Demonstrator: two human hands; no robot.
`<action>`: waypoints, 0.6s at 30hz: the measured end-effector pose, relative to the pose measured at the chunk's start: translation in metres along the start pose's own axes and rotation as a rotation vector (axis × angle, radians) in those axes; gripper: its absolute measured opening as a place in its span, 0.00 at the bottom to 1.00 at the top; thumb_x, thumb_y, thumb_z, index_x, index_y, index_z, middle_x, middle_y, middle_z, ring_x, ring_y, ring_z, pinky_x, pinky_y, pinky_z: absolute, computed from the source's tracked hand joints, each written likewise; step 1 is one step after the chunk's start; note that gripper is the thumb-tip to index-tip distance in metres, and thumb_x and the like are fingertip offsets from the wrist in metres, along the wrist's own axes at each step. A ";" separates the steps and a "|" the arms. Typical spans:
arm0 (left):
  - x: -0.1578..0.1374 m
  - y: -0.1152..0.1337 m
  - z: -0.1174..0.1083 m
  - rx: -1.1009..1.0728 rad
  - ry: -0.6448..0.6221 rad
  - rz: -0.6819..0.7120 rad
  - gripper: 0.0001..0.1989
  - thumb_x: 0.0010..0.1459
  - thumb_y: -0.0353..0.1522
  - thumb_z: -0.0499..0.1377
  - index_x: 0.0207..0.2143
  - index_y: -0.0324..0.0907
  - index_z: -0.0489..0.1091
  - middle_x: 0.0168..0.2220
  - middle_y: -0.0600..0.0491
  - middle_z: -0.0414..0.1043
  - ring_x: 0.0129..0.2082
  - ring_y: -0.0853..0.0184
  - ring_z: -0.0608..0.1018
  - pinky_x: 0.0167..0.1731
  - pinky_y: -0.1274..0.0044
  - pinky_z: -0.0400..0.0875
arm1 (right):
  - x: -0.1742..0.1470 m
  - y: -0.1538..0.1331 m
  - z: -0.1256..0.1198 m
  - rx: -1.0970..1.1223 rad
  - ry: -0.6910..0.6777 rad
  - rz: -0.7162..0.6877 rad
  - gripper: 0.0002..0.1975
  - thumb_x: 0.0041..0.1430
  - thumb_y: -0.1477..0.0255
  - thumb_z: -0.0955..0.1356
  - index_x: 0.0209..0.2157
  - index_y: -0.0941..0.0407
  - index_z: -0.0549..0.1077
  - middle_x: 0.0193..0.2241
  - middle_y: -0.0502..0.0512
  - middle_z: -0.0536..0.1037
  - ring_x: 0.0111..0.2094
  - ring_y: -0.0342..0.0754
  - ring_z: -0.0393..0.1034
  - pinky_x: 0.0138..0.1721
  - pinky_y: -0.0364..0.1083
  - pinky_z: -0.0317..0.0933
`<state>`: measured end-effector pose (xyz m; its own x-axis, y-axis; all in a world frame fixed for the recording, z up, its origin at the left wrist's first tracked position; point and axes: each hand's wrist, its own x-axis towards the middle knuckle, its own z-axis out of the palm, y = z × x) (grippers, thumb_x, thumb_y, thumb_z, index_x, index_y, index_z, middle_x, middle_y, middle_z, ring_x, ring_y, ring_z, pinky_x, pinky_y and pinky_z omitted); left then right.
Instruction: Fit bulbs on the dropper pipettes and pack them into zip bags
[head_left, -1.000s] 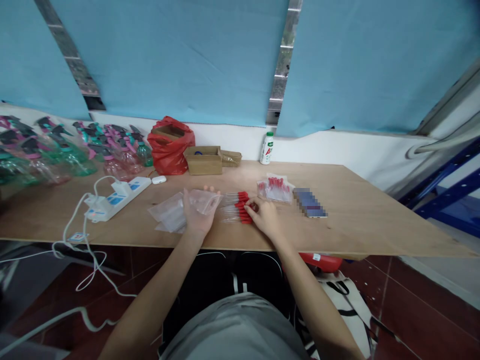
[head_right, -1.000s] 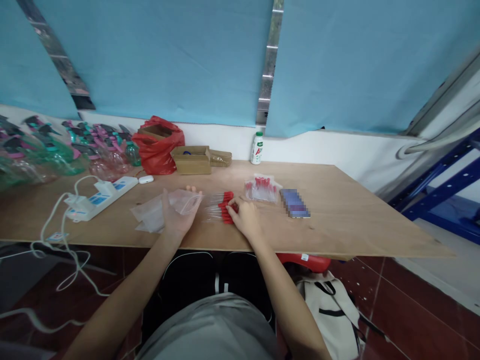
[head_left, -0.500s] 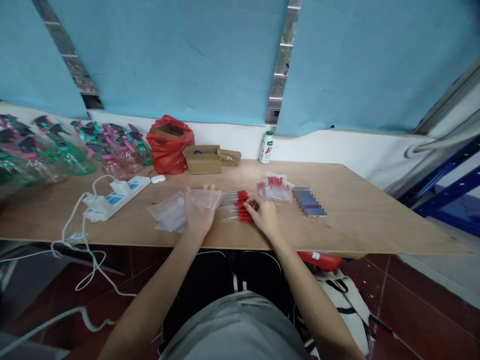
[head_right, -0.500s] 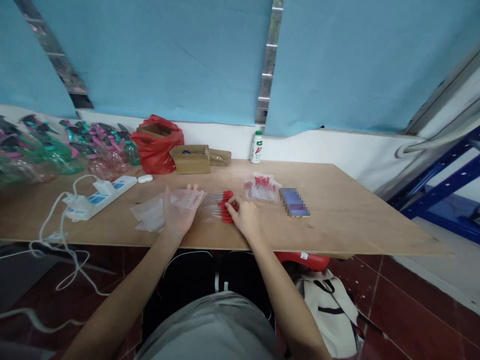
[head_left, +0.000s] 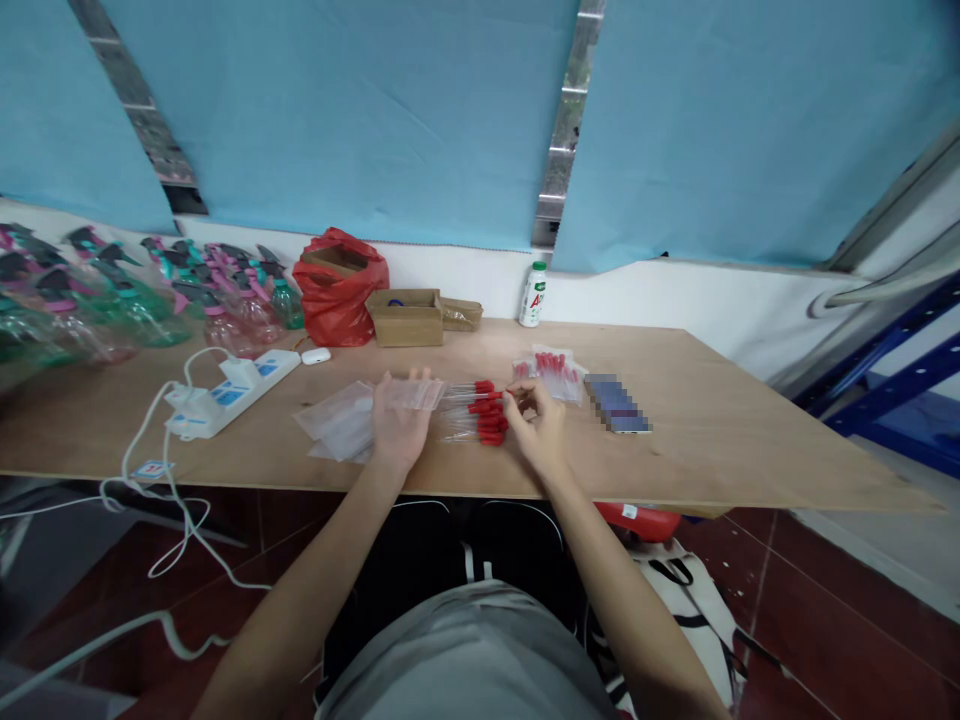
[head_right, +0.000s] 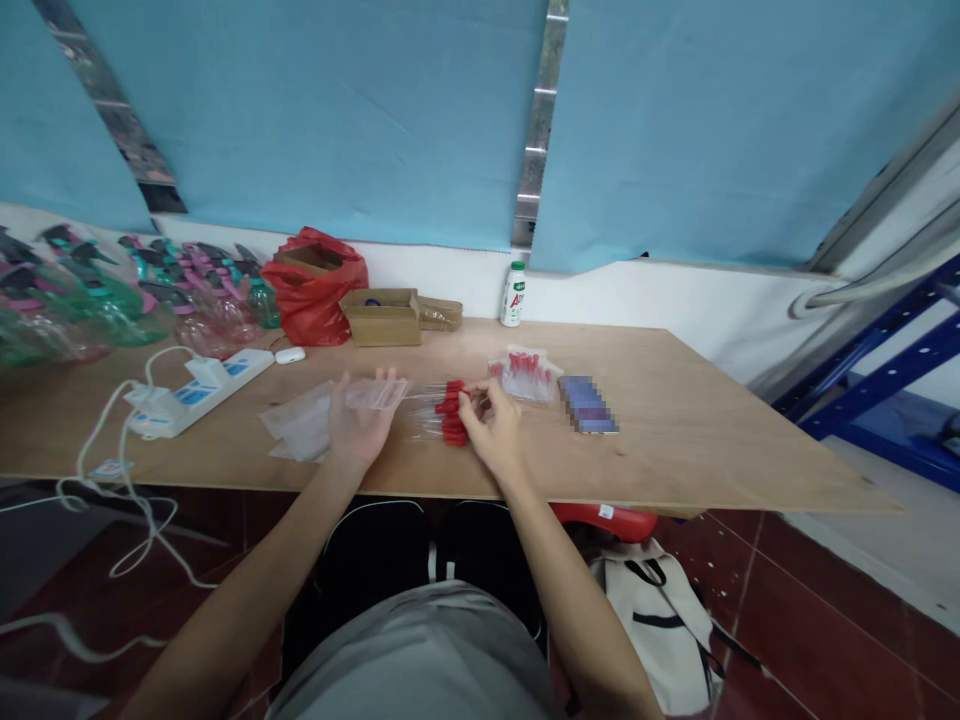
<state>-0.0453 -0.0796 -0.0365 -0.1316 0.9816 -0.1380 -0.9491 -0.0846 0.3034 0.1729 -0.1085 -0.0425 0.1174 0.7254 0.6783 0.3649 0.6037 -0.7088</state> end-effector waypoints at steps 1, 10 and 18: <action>0.000 -0.001 0.001 0.013 -0.003 -0.002 0.14 0.71 0.38 0.60 0.56 0.46 0.71 0.60 0.44 0.76 0.65 0.55 0.77 0.64 0.58 0.74 | -0.001 -0.001 0.000 0.001 -0.021 -0.013 0.09 0.69 0.62 0.69 0.40 0.53 0.76 0.33 0.52 0.80 0.31 0.47 0.73 0.34 0.46 0.68; -0.011 -0.015 0.007 0.192 -0.086 -0.139 0.06 0.69 0.35 0.60 0.43 0.43 0.74 0.54 0.45 0.80 0.62 0.53 0.79 0.65 0.57 0.74 | -0.008 -0.007 0.011 -0.079 -0.288 -0.054 0.08 0.69 0.62 0.72 0.40 0.51 0.79 0.37 0.52 0.84 0.33 0.49 0.77 0.40 0.47 0.69; -0.026 -0.026 0.009 0.225 -0.203 -0.235 0.05 0.67 0.32 0.60 0.40 0.41 0.75 0.49 0.45 0.81 0.58 0.53 0.82 0.57 0.63 0.80 | -0.023 -0.014 0.030 -0.224 -0.208 -0.009 0.08 0.70 0.64 0.71 0.43 0.51 0.83 0.32 0.52 0.85 0.31 0.51 0.78 0.38 0.47 0.66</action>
<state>-0.0143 -0.1014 -0.0322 0.1626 0.9856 -0.0459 -0.8571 0.1642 0.4883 0.1370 -0.1238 -0.0538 -0.0701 0.7868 0.6132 0.5624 0.5389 -0.6271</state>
